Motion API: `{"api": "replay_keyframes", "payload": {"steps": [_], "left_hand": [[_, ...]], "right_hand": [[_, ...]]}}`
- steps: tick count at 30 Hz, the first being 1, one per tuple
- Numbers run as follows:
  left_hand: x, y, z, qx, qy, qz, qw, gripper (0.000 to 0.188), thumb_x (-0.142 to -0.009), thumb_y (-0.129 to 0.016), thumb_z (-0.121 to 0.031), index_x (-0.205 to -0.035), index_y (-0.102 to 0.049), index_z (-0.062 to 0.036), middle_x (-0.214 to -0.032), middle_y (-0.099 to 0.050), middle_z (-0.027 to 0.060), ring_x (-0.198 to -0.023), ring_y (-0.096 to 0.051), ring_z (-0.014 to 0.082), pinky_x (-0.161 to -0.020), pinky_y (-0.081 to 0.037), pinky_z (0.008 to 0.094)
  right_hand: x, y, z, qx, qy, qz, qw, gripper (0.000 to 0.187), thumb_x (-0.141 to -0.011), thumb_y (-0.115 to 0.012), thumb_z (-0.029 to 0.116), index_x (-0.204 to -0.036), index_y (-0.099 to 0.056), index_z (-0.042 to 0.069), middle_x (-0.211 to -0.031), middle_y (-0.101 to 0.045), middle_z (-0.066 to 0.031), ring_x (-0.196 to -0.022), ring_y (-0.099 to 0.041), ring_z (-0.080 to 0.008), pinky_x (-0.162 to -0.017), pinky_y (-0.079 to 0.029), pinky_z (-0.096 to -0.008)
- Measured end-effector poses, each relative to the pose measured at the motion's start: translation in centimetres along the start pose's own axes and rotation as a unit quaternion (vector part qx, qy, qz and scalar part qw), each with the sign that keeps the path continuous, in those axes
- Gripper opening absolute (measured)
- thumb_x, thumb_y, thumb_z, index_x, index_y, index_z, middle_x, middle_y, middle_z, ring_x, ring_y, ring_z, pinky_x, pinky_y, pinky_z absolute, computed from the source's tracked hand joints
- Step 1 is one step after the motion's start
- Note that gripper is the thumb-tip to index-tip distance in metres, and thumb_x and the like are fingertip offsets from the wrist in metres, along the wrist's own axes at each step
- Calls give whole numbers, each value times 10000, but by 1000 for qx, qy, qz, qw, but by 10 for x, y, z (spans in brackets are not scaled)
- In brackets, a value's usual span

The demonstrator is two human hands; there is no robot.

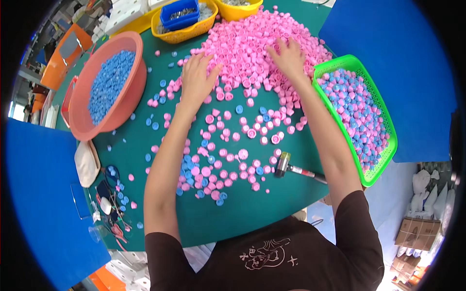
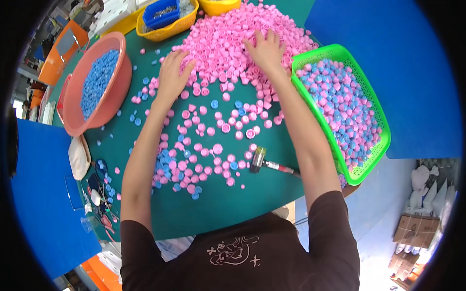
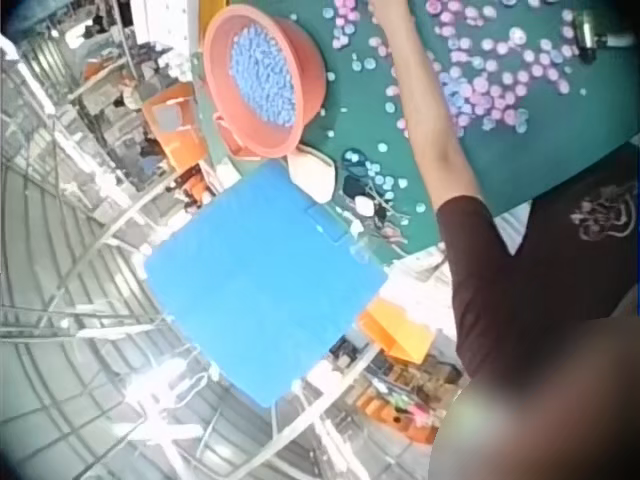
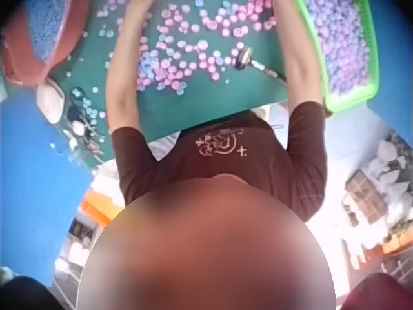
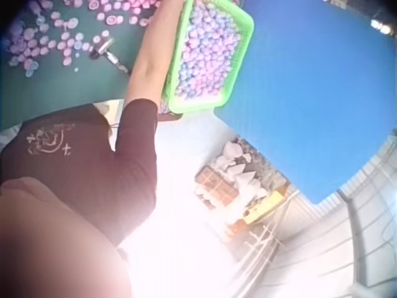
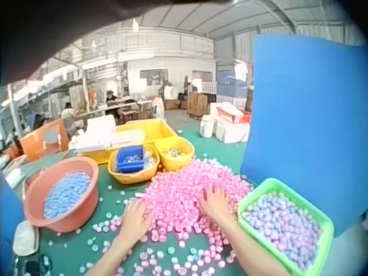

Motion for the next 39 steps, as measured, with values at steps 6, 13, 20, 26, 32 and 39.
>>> {"api": "replay_keyframes", "payload": {"steps": [6, 13, 20, 26, 32, 39], "left_hand": [[-29, -56, 35, -71, -25, 78, 994, 489, -921, -544, -452, -1191, -614, -50, -1303, -547, 214, -1242, -477, 378, -1031, -374, 456], [22, -17, -6, -80, -36, 162, 983, 456, -927, -536, -378, -1236, -577, -46, -1329, -524, 176, -1252, -457, 356, -1050, -335, 470], [85, 45, -65, -126, 8, 273, 954, 631, -927, -528, -450, -1425, -412, -80, -1487, -350, 195, -1378, -319, 376, -1122, -159, 582], [103, 24, -79, -88, -13, 270, 959, 716, -918, -527, -497, -1436, -370, -29, -1496, -322, 228, -1396, -278, 406, -1131, -189, 549], [114, 26, -64, -192, 64, 240, 949, 778, -906, -492, -574, -1422, -387, -2, -1501, -327, 205, -1416, -239, 383, -1138, -155, 558], [134, 62, -98, -146, 67, 333, 929, 836, -899, -500, -578, -1461, -300, 7, -1539, -255, 194, -1436, -186, 383, -1127, -123, 599]], "right_hand": [[10, -20, 55, -205, 79, 85, 972, 512, -862, -627, 414, -1213, -600, 42, -1295, -520, -250, -1189, -512, -406, -995, -435, -449], [73, 33, 61, -298, 145, 220, 917, 542, -869, -637, 301, -1338, -507, 64, -1391, -458, -207, -1259, -478, -371, -1034, -409, -413], [112, 88, 46, -329, 105, 311, 885, 589, -911, -605, 357, -1402, -455, 69, -1490, -337, -220, -1405, -287, -377, -1141, -264, -459], [124, 69, 70, -165, 263, 244, 919, 635, -942, -520, 403, -1464, -352, 83, -1519, -283, -216, -1409, -253, -406, -1147, -213, -513], [125, 62, 70, -171, 242, 228, 927, 742, -914, -514, 515, -1485, -305, 89, -1533, -265, -196, -1411, -246, -402, -1140, -186, -545], [154, 94, 66, -129, 291, 296, 900, 751, -913, -490, 545, -1503, -278, 134, -1564, -201, -180, -1430, -189, -417, -1143, -139, -574]]}}
Point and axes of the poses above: each hand's wrist, its own x-axis away from the middle knuckle, its own y-axis out of the back of the hand, z = x × y, the point moved 2 cm from there along -x, towards the middle knuckle
